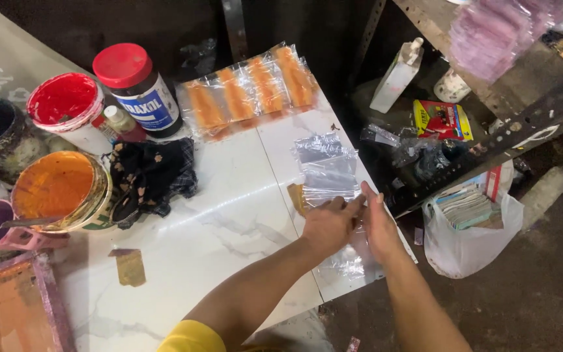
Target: Stirring orange ink in a plastic container and applying it to a screen printing frame on a workbench.
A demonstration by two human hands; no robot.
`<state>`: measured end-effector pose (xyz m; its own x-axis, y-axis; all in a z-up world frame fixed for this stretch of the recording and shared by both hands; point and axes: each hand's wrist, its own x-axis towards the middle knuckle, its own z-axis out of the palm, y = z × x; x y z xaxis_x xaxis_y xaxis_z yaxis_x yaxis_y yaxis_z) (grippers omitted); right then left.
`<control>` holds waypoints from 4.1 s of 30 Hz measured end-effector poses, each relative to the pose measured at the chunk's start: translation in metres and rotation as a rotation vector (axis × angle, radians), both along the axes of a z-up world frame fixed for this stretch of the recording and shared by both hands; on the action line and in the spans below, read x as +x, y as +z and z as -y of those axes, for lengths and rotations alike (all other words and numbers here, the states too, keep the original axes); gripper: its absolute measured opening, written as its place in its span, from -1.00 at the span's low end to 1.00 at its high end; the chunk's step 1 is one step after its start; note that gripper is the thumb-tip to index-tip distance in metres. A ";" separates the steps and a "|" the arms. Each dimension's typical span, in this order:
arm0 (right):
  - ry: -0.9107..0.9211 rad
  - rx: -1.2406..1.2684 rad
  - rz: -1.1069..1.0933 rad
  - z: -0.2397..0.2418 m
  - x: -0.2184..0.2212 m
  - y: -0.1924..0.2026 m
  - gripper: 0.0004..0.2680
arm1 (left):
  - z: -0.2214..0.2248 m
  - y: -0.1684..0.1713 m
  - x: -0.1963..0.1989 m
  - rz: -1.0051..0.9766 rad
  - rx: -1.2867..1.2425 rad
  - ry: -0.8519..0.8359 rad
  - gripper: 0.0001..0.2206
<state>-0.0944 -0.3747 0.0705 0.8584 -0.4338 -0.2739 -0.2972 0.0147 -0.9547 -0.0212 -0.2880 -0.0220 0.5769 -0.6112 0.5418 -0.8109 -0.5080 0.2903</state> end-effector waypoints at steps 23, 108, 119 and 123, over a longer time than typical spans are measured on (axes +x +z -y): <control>0.028 -0.149 -0.258 0.002 0.001 0.013 -0.43 | -0.125 0.027 0.131 -1.263 -0.832 0.201 -0.74; -0.032 -0.451 0.009 0.040 0.083 -0.002 -0.86 | -0.290 -0.008 -0.012 0.048 0.089 0.774 -0.22; 0.179 -0.745 0.096 0.074 0.028 -0.070 -0.58 | -0.112 0.025 0.002 -0.845 -0.147 0.094 -0.38; 0.049 -0.847 -0.045 0.062 0.028 -0.063 -0.65 | -0.077 0.040 0.005 -0.931 0.040 0.138 -0.35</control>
<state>-0.0662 -0.4365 0.0074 0.8777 -0.4702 0.0925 -0.3164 -0.7137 -0.6250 -0.0158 -0.2109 0.0176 0.8361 -0.5133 -0.1934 -0.1937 -0.6060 0.7715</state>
